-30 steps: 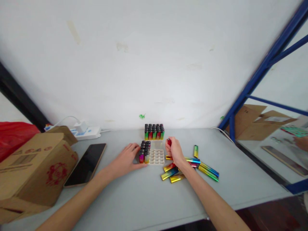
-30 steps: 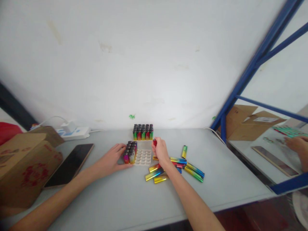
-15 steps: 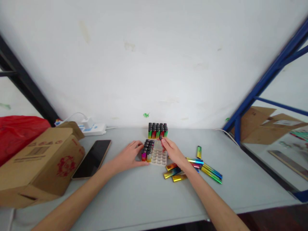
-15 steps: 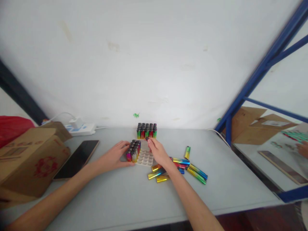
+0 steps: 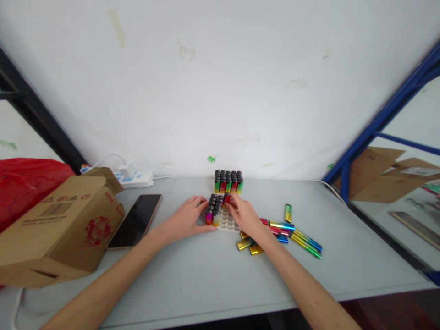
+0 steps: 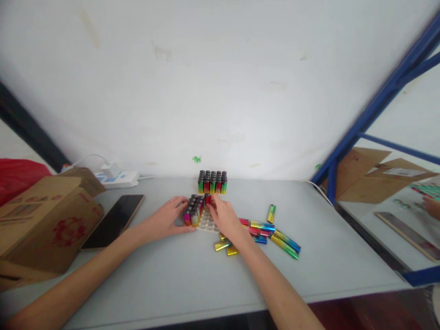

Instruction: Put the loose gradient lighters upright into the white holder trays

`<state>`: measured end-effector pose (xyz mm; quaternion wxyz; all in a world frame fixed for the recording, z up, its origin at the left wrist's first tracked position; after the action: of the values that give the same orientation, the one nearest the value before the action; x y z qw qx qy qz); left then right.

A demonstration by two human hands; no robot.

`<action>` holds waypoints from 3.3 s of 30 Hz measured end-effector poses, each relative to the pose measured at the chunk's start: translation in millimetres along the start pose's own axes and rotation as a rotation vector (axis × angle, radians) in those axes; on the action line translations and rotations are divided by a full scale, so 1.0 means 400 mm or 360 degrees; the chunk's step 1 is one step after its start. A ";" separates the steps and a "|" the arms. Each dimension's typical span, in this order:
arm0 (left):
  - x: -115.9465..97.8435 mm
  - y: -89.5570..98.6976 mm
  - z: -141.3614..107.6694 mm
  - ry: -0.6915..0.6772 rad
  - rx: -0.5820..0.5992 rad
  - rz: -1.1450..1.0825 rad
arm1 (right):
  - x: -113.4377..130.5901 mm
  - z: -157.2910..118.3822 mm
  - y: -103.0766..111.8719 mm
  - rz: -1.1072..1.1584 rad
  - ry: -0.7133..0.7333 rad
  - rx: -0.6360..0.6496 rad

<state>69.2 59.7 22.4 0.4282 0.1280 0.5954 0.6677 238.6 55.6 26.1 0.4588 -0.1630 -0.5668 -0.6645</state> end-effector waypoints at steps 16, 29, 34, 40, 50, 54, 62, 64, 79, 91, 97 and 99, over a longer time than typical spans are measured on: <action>0.009 -0.005 0.004 0.0007 0.0018 0.0061 | -0.009 -0.005 -0.004 -0.0245 0.0064 0.0149; 0.022 -0.005 0.007 0.0030 -0.0019 0.0054 | -0.122 -0.105 0.358 -0.0729 -0.0418 -0.0392; 0.026 -0.008 0.007 0.0031 -0.0026 0.0069 | -0.264 -0.216 0.456 -0.1041 -0.0800 -0.0371; 0.030 -0.008 0.005 0.0049 -0.0039 0.0041 | -0.323 -0.193 0.414 -0.0898 -0.0814 -0.0218; 0.014 0.002 0.007 -0.0002 -0.0044 0.0064 | -0.165 -0.021 0.254 0.0660 -0.0457 -0.0237; 0.006 0.003 0.007 0.0017 -0.0034 0.0081 | -0.075 0.026 0.175 0.0395 -0.0344 -0.0281; 0.004 0.001 0.009 0.0021 0.0000 0.0068 | -0.034 0.002 0.089 0.0060 -0.0254 -0.0464; 0.006 -0.001 0.007 0.0012 -0.0002 0.0065 | -0.041 -0.007 0.087 0.0069 -0.0257 -0.0473; -0.004 0.003 0.003 0.0013 -0.0015 0.0023 | 0.067 -0.049 0.061 -0.0609 0.0222 0.0040; 0.000 -0.003 0.001 0.0005 -0.0007 0.0029 | 0.051 -0.032 0.025 -0.0604 0.0245 0.0099; 0.003 -0.005 0.003 -0.0018 -0.0024 0.0013 | 0.069 -0.031 0.018 -0.0603 0.0212 0.0108; 0.003 -0.006 0.004 -0.0019 -0.0011 0.0027 | 0.075 -0.032 0.016 -0.0646 0.0208 0.0107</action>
<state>70.6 61.5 20.2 0.4265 0.1356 0.5893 0.6726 231.5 31.8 48.2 0.3566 0.0132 -0.5790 -0.7331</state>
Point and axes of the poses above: each hand's wrist, its own z-axis towards the middle knuckle, its own y-axis out of the back of the hand, x = y × z, the point moved 8 cm from there along z, towards the middle knuckle, and after that the axes turned 2 degrees about x, right-handed, at the moved point
